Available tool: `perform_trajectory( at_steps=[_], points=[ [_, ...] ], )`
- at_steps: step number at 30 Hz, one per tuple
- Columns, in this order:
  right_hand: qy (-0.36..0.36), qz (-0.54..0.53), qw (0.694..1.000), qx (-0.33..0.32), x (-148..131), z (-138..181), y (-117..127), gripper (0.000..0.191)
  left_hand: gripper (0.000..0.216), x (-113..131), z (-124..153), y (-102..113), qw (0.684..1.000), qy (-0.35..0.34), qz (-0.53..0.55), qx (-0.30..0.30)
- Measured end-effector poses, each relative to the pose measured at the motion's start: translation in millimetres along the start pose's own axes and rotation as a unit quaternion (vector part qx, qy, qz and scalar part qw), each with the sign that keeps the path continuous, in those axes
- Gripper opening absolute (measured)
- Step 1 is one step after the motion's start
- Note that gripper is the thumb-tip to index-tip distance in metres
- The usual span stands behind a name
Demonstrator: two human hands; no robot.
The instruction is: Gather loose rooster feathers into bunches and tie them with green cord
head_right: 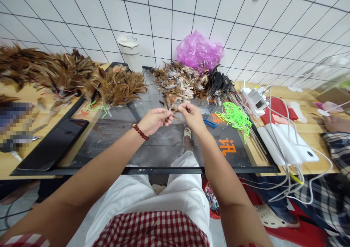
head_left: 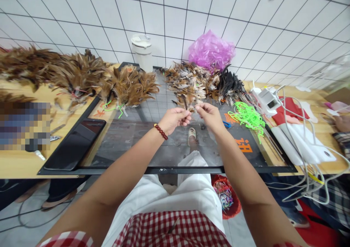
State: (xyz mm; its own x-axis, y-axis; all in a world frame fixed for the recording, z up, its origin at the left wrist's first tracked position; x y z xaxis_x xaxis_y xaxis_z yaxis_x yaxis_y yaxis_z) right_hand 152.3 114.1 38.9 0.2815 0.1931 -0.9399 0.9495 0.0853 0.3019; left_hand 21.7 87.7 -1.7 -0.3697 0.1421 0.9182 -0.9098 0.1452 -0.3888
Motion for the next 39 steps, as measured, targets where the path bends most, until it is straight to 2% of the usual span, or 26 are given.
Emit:
perform_trajectory(
  at_steps=[2, 5, 10, 12, 13, 15, 18, 19, 21, 23, 26, 31, 37, 39],
  points=[
    [0.065, 0.149, 0.986, 0.035, -10, 2, 7, 0.017, 0.016, 12, -2, 13, 0.997, -0.050, 0.023, 0.060],
    [0.106, 0.304, 0.947, 0.001, -10, 6, -7, 0.019, 0.015, 21, -1, 27, 0.987, -0.085, 0.039, 0.129],
    [0.120, 0.453, 0.881, -0.069, -1, 12, -37, 0.018, 0.013, 22, 0, 35, 0.981, -0.096, 0.042, 0.164],
    [0.113, 0.464, 0.875, -0.074, 0, 11, -38, 0.018, 0.011, 21, -1, 36, 0.980, -0.094, 0.039, 0.168],
    [0.107, 0.454, 0.882, -0.065, 0, 10, -35, 0.018, 0.011, 20, -1, 36, 0.981, -0.091, 0.032, 0.167],
    [0.081, 0.386, 0.918, -0.032, -2, 5, -24, 0.016, 0.012, 18, -2, 34, 0.984, -0.083, 0.009, 0.159],
    [-0.010, 0.159, 0.987, -0.008, 9, -2, -8, 0.011, 0.015, 13, -2, 28, 0.987, -0.069, -0.018, 0.142],
    [-0.045, 0.067, 0.997, -0.018, 15, -2, -9, 0.013, 0.016, 11, -2, 26, 0.989, -0.059, -0.019, 0.135],
    [-0.098, -0.085, 0.990, -0.050, 23, -1, -18, 0.021, 0.014, 4, -1, 20, 0.993, -0.029, -0.017, 0.114],
    [-0.114, -0.160, 0.978, -0.075, 23, 1, -28, 0.026, 0.012, -2, 1, 15, 0.996, 0.006, -0.012, 0.089],
    [-0.101, -0.176, 0.976, -0.082, 19, 3, -34, 0.029, 0.009, -7, 3, 7, 0.998, 0.043, 0.007, 0.052],
    [-0.070, -0.189, 0.978, -0.058, 14, 3, -34, 0.031, 0.010, -13, 3, 2, 0.997, 0.073, 0.032, 0.013],
    [-0.046, -0.163, 0.984, -0.064, 15, 0, -37, 0.027, 0.014, -13, 2, 0, 0.998, 0.063, 0.020, 0.004],
    [-0.023, -0.100, 0.995, -0.019, 17, -6, -23, 0.024, 0.015, -8, 1, 2, 0.999, 0.042, 0.022, 0.018]
  ],
)
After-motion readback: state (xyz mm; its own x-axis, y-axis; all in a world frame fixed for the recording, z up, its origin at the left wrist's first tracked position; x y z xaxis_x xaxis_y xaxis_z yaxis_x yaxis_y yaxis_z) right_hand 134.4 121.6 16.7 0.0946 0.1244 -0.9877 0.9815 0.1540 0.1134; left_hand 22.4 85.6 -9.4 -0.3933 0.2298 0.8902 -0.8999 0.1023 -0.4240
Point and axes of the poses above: each hand's wrist, its own z-axis away from the middle knuckle, its own y-axis out of the back of the hand, x = y × z, the point moved 10 cm from there along -z, towards the middle knuckle, and after that the axes turned 7 degrees about -y, right-handed, at the moved point
